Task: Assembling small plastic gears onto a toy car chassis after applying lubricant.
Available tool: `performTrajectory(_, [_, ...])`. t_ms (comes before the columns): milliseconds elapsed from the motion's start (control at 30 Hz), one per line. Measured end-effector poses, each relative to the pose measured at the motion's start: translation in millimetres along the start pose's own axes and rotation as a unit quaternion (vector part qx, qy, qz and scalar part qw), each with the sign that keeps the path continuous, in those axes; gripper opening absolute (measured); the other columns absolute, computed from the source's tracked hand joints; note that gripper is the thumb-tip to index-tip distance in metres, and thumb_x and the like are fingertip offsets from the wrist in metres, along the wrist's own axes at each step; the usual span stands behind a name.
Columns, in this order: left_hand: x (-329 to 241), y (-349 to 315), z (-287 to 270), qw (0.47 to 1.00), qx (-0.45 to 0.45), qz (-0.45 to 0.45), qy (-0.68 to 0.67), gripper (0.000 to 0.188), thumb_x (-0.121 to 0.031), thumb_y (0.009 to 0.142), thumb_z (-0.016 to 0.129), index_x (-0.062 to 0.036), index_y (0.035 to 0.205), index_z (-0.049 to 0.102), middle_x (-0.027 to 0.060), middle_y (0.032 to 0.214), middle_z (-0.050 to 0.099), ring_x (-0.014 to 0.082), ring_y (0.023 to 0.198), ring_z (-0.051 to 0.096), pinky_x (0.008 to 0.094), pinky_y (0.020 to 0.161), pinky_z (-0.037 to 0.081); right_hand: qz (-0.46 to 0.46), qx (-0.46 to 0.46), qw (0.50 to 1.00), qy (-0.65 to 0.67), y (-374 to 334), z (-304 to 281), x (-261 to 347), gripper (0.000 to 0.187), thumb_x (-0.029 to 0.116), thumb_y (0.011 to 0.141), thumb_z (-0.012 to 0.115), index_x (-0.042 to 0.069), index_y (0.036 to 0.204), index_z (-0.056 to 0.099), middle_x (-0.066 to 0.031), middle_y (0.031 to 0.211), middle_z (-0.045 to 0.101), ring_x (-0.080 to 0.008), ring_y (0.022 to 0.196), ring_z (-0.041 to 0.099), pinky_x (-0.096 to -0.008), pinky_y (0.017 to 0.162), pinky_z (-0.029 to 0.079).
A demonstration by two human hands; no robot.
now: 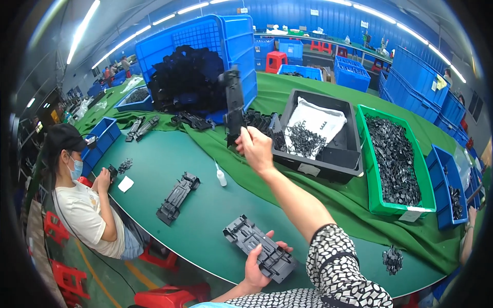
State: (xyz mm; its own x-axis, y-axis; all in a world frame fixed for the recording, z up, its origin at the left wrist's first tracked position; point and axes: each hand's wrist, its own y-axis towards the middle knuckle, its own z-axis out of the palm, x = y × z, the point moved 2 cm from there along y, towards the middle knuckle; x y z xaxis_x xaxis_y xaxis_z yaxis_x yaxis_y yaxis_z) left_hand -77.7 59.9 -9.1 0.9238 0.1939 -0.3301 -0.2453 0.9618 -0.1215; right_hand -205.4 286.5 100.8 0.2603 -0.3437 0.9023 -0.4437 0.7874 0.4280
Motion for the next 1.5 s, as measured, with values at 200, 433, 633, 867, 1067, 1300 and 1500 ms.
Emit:
performTrajectory(200, [1,1,7,1.000,0.015,-0.017,-0.013,0.052,-0.026,0.092,0.038,-0.0055,0.137,0.024,0.0189,0.109,0.056,0.0322,0.106,0.054,0.0452,0.094,0.043,-0.518,0.117,0.748,-0.398,-20,-82,80,0.027,0.002,0.072,0.067,-0.002,0.097,0.058,-0.0076,0.065,0.053,-0.0219,0.056,0.056,-0.0320,0.050,0.047])
performTrajectory(433, [-2,3,5,1.000,-0.005,-0.003,-0.004,0.053,-0.030,0.092,0.039,-0.0067,0.137,0.025,0.0198,0.109,0.056,0.0330,0.105,0.055,0.0465,0.089,0.046,-0.570,0.189,0.639,-0.481,-67,-128,130,0.038,0.001,0.068,0.070,-0.007,0.103,0.057,-0.0070,0.074,0.059,-0.0204,0.063,0.060,-0.0297,0.058,0.050])
performTrajectory(633, [3,3,7,1.000,-0.007,0.010,0.024,0.058,-0.031,0.091,0.042,-0.0068,0.139,0.023,0.0185,0.110,0.056,0.0330,0.106,0.054,0.0461,0.090,0.045,-0.520,0.199,0.662,-0.502,-112,-171,133,0.040,0.000,0.066,0.070,-0.007,0.103,0.057,-0.0079,0.076,0.060,-0.0208,0.065,0.060,-0.0308,0.059,0.051])
performTrajectory(867, [8,0,10,0.998,0.006,0.037,0.048,0.055,-0.032,0.091,0.040,-0.0075,0.137,0.025,0.0176,0.108,0.057,0.0301,0.103,0.055,0.0417,0.091,0.044,-0.449,0.222,0.676,-0.541,-163,-216,105,0.036,0.002,0.068,0.069,-0.004,0.101,0.058,-0.0036,0.073,0.058,-0.0162,0.064,0.058,-0.0273,0.056,0.048])
performTrajectory(1067, [7,6,10,0.996,0.008,0.051,0.075,0.052,-0.033,0.091,0.038,-0.0083,0.136,0.028,0.0166,0.109,0.056,0.0304,0.103,0.055,0.0422,0.088,0.046,-0.405,0.249,0.668,-0.573,-194,-252,64,0.033,0.005,0.070,0.067,-0.002,0.100,0.056,-0.0009,0.068,0.053,-0.0135,0.060,0.054,-0.0258,0.054,0.046])
performTrajectory(1300, [7,6,10,0.996,-0.001,0.045,0.072,0.050,-0.032,0.092,0.036,-0.0083,0.136,0.029,0.0165,0.108,0.057,0.0313,0.103,0.055,0.0415,0.087,0.047,-0.399,0.290,0.660,-0.566,-212,-254,54,0.033,0.006,0.069,0.068,-0.003,0.099,0.057,-0.0015,0.068,0.054,-0.0142,0.060,0.054,-0.0264,0.053,0.047])
performTrajectory(1500, [8,4,9,0.997,-0.012,0.035,0.063,0.050,-0.033,0.092,0.037,-0.0083,0.136,0.030,0.0167,0.108,0.057,0.0319,0.103,0.055,0.0414,0.088,0.046,-0.394,0.322,0.666,-0.545,-218,-251,49,0.031,0.003,0.068,0.062,-0.004,0.098,0.057,-0.0034,0.071,0.055,-0.0160,0.061,0.055,-0.0274,0.055,0.048])
